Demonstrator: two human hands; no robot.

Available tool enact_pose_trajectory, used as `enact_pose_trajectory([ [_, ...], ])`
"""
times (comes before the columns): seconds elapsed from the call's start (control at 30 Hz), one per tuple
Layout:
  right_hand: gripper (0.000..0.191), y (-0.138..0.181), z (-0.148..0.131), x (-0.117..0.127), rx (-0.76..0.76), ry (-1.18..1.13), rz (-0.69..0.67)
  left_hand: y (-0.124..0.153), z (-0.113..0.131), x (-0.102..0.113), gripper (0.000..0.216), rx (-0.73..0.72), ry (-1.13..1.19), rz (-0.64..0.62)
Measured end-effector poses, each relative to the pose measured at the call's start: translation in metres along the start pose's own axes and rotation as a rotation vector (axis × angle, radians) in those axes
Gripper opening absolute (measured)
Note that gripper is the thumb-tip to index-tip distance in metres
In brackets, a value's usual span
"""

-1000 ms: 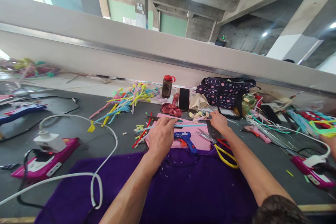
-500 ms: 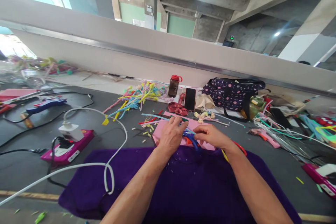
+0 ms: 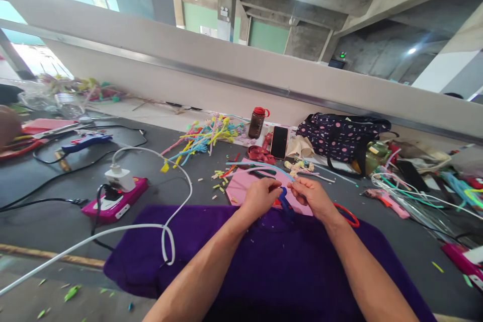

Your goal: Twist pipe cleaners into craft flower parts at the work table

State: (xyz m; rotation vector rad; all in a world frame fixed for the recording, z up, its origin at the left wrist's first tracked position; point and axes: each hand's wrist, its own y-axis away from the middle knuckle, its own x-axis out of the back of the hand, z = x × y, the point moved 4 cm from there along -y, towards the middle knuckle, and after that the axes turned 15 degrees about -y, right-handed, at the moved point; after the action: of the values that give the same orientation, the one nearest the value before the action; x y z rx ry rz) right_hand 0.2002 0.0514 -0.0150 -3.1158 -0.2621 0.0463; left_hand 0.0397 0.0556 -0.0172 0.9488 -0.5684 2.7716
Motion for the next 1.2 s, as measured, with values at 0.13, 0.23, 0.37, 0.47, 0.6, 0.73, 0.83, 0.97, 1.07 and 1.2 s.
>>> enact_pose_trajectory([
  [0.13,0.030,0.005,0.006,-0.017,-0.062,-0.019,-0.071,-0.004,-0.008,-0.008,0.028,0.188,0.490,-0.165],
  [0.23,0.031,0.006,0.011,-0.025,-0.089,0.036,-0.109,-0.005,-0.012,-0.005,0.031,0.320,0.712,-0.143],
  [0.37,0.031,0.005,0.013,-0.021,-0.103,0.082,-0.139,-0.007,-0.019,-0.003,0.027,0.426,0.911,-0.106],
  [0.47,0.030,0.005,0.013,-0.014,-0.137,0.098,-0.173,-0.010,-0.026,-0.001,0.023,0.464,1.024,-0.074],
  [0.6,0.030,0.007,0.010,-0.003,-0.151,0.146,-0.208,-0.013,-0.037,0.005,0.021,0.528,1.148,0.003],
  [0.73,0.033,0.010,0.005,0.013,-0.153,0.218,-0.193,-0.015,-0.047,0.014,0.018,0.596,1.273,0.101],
  [0.83,0.034,0.011,0.001,0.027,-0.128,0.260,-0.171,-0.018,-0.055,0.022,0.015,0.623,1.314,0.175],
  [0.97,0.032,0.011,-0.001,0.046,-0.124,0.301,-0.163,-0.021,-0.066,0.034,0.013,0.623,1.311,0.287],
  [1.07,0.031,0.010,-0.003,0.061,-0.127,0.277,-0.119,-0.021,-0.073,0.043,0.014,0.621,1.307,0.372],
  [1.2,0.031,0.011,-0.007,0.071,-0.157,0.195,-0.046,-0.019,-0.077,0.054,0.019,0.611,1.299,0.479],
])
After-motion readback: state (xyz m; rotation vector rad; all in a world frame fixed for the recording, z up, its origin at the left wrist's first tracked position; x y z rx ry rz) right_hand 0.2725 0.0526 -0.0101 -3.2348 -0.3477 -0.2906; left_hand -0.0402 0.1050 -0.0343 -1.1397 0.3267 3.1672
